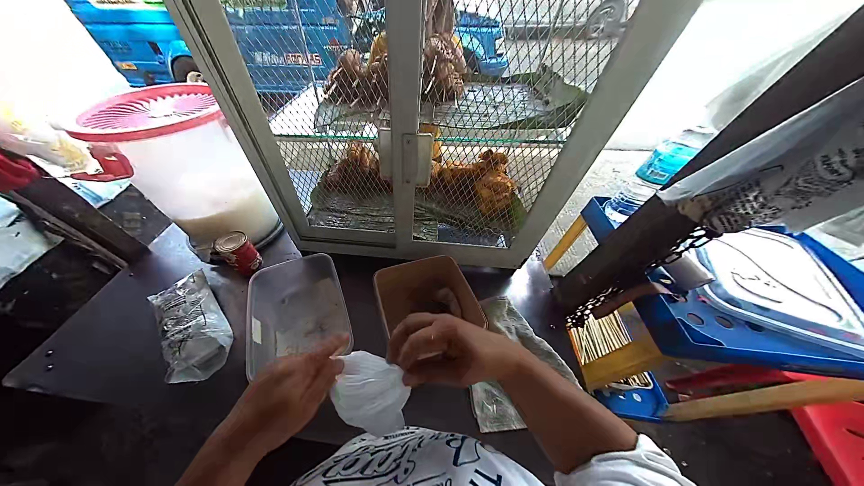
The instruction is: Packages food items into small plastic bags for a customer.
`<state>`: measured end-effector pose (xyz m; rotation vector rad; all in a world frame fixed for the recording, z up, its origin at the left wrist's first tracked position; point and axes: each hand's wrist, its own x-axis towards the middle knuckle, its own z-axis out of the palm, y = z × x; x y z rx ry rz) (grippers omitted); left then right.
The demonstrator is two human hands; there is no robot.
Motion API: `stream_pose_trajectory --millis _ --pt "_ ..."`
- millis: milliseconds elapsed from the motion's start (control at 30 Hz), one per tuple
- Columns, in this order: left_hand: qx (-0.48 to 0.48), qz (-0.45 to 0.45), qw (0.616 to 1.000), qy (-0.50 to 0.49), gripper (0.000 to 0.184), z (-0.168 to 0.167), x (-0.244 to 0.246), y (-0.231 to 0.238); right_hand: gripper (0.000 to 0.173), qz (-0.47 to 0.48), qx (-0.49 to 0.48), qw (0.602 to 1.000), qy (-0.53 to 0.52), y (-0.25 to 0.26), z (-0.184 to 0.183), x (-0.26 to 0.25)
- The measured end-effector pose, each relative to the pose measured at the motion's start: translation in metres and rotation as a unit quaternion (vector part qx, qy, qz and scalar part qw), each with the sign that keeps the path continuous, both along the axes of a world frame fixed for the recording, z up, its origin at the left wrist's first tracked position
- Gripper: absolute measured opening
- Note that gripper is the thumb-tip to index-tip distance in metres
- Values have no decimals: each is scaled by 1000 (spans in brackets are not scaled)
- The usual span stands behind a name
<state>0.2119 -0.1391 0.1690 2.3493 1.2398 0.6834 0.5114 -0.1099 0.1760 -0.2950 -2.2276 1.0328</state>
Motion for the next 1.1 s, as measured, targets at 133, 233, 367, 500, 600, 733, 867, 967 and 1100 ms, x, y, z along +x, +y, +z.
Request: stream_pose_trajectory --millis 133,233,367,500,600,733,867,967,1100 --pt "46 7 990 133 22 -15 8 2 17 -34 56 995 -73 -4 4 -8" --pt "82 78 990 87 24 -28 -3 1 33 -246 43 967 -44 18 10 30" --pt "154 144 977 23 28 -43 -32 1 50 -618 -59 772 134 89 7 94" --pt "178 151 972 2 26 -46 -45 1 62 -646 -144 677 322 148 -15 98" --pt "155 161 975 -5 23 -35 -43 -2 61 -624 -157 661 386 162 -17 82" --pt "143 174 974 -3 26 -35 -35 2 56 -579 -169 762 234 149 -10 60" --pt "149 180 972 -25 28 -39 -28 6 57 -637 9 757 149 134 -3 56" --pt "120 171 975 -81 29 -45 -30 7 92 -647 -43 744 158 153 -8 51" --pt "51 171 975 -134 25 -51 -34 7 101 -573 -100 810 73 159 -7 28"
